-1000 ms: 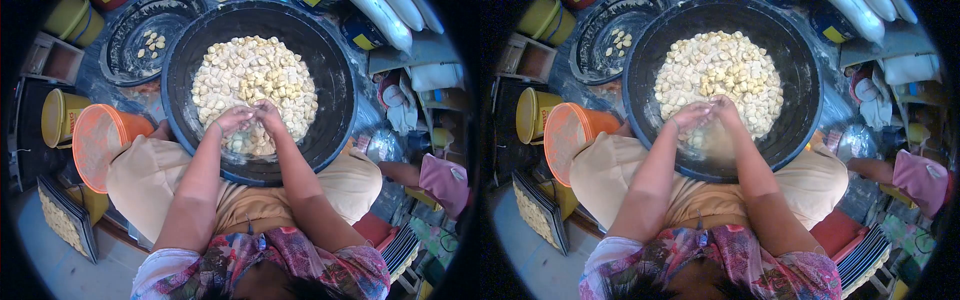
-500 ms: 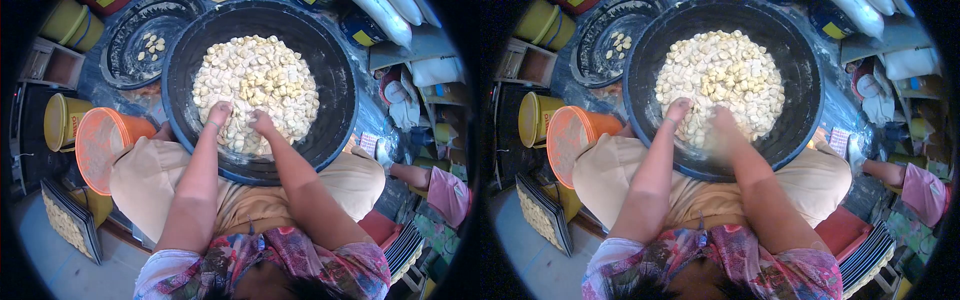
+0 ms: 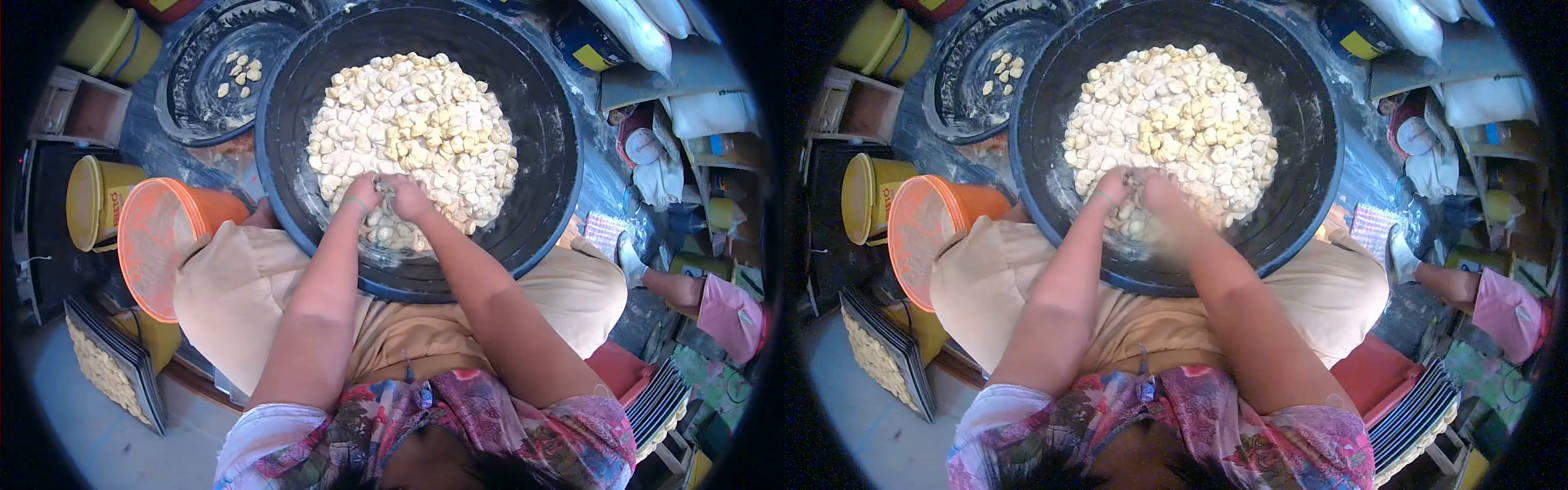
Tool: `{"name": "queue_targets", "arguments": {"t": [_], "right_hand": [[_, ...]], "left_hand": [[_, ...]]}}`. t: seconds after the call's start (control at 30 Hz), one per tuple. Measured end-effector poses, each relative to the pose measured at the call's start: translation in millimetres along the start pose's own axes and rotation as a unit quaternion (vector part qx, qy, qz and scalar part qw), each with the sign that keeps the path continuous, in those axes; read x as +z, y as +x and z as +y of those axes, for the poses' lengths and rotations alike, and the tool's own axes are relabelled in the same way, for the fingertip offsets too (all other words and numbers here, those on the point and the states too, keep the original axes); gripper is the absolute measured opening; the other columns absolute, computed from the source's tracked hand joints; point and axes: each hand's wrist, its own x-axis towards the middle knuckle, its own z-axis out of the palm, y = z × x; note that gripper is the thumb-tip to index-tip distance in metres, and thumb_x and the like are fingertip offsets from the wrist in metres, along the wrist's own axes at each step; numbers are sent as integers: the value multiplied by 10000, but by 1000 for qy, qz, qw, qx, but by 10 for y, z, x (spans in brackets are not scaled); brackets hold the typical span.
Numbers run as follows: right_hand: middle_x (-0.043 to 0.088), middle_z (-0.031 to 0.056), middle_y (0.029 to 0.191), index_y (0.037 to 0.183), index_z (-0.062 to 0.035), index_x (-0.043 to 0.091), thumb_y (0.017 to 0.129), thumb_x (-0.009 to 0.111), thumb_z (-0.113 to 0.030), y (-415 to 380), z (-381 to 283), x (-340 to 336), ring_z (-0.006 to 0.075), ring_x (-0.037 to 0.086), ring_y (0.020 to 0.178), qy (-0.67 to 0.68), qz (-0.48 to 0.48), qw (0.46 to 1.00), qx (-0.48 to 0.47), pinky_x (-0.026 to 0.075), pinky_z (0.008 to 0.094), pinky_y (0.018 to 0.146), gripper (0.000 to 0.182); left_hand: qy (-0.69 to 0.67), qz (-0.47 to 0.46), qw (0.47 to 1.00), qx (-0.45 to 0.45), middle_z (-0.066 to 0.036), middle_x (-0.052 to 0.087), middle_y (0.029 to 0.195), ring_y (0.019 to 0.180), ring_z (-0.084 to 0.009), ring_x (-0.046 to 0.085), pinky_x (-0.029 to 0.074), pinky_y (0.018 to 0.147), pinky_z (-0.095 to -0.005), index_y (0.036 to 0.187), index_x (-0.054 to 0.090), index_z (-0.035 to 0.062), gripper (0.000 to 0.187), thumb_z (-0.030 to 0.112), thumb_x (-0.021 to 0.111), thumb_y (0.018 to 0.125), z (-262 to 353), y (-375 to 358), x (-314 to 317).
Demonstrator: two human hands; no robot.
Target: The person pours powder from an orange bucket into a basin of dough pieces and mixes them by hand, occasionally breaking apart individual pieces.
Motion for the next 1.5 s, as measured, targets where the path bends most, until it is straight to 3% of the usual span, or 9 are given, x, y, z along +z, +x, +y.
{"name": "queue_targets", "arguments": {"t": [0.17,0.33,0.53,0.67,0.87,1.07,1.2,1.3,1.5], "right_hand": [[640,84,1009,1031,-87,625,743,648,-62,132,160,-119,224,608,886,345,-97,925,125,483,335,781,291],[619,26,938,983,-56,632,808,617,-112,166,569,-333,114,542,792,578,114,739,326,456,282,730,184],[607,130,1053,1045,-37,639,830,588,-255,268,544,-47,235,560,982,427,60,880,200,418,332,892,311],[138,214,1473,1434,-119,186,831,554,-324,-263,-492,234,502,24,1346,13,-224,968,115,43,683,1033,736],[579,230,1044,940,-1,649,733,563,-42,-216,-54,-43,331,590,947,342,-158,926,-4,468,387,836,228],[593,180,1032,1161,-131,541,706,644,-115,-261,128,-45,342,586,930,-88,55,990,96,461,386,847,467],[616,103,929,1088,-90,534,720,643,-50,-136,61,-83,271,616,761,314,25,949,25,500,396,721,386],[617,69,902,1070,-62,539,753,623,-9,-78,-169,-636,155,602,692,627,-22,745,227,493,299,615,332],[622,72,866,1038,19,559,804,570,16,56,103,-919,131,602,702,610,-6,787,96,522,280,647,234]], "left_hand": [[107,69,989,77,-184,636,857,828,-306,623,488,753,-377,901,593,31,215,121,657,717,-53,-88,18],[-313,47,948,-47,-156,593,848,774,-250,599,476,703,-321,890,586,45,171,61,602,720,-110,102,-82],[32,156,983,-92,-158,442,1280,1095,-312,495,400,939,-399,1172,586,146,456,214,616,721,102,-100,-409],[74,122,979,-142,-155,276,1450,1331,-335,257,246,1060,-494,1266,528,230,539,326,623,744,-65,53,-231],[168,-4,984,-66,-141,291,1461,1364,-338,217,232,1030,-593,1292,504,155,609,440,595,761,-85,-2,-12],[213,20,976,-42,-124,612,1097,1002,-326,565,402,870,-519,995,669,118,357,352,621,729,148,-24,-85],[-49,156,971,175,-94,619,990,847,-267,609,492,748,-376,974,641,78,309,324,634,787,155,-60,-24],[-487,-120,860,-91,-72,606,971,802,-190,607,497,687,-326,1010,600,50,330,329,639,837,674,-264,-343],[-470,-129,873,3,-43,595,914,798,-132,586,483,675,-251,1069,545,32,300,173,664,832,746,-213,-571]]}}
